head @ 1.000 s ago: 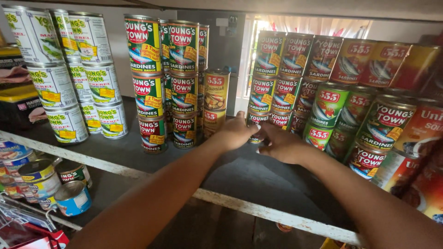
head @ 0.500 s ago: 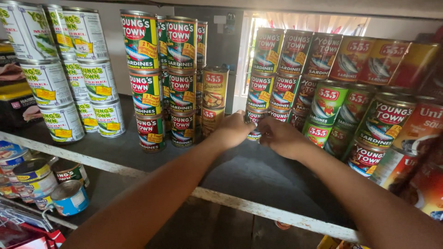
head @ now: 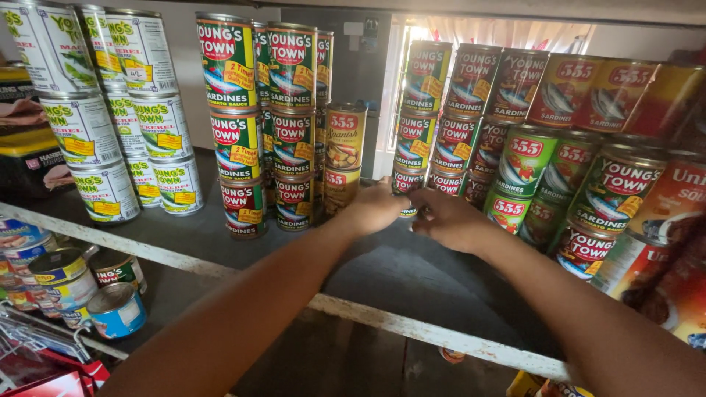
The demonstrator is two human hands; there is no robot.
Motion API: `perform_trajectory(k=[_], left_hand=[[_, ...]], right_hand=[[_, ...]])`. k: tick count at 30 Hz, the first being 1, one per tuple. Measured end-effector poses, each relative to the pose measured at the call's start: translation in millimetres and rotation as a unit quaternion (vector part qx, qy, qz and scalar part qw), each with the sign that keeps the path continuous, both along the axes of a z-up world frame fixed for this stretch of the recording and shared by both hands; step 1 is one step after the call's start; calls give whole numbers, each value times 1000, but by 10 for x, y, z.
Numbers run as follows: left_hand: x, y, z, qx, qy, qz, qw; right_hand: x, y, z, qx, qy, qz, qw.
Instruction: Organizing and stacking canned sardine and squid cans on grocery store shelves.
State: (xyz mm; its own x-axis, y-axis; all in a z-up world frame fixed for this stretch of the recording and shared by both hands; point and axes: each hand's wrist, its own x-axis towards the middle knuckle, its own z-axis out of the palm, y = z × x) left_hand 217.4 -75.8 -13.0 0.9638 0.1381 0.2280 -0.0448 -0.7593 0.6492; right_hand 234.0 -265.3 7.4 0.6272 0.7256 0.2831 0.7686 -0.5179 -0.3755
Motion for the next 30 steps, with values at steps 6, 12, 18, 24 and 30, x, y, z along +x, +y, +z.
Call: perform_trajectory(k=[6, 12, 18, 24, 30], left_hand=[[23, -50, 5, -34, 8, 46, 998], [159, 75, -89, 1, -14, 0, 1000], [171, 69, -78, 7, 22, 7, 1000], [153, 138, -109, 9, -5, -36, 999], [331, 226, -190, 76, -30, -57, 995]], right_hand=[[160, -23, -113, -4, -56, 32, 998], [31, -4, -33, -26, -53, -7, 998], [94, -4, -107, -33, -60, 9, 998], [55, 22, -82, -42, -87, 8, 995], [-5, 32, -36, -83, -56, -47, 994]])
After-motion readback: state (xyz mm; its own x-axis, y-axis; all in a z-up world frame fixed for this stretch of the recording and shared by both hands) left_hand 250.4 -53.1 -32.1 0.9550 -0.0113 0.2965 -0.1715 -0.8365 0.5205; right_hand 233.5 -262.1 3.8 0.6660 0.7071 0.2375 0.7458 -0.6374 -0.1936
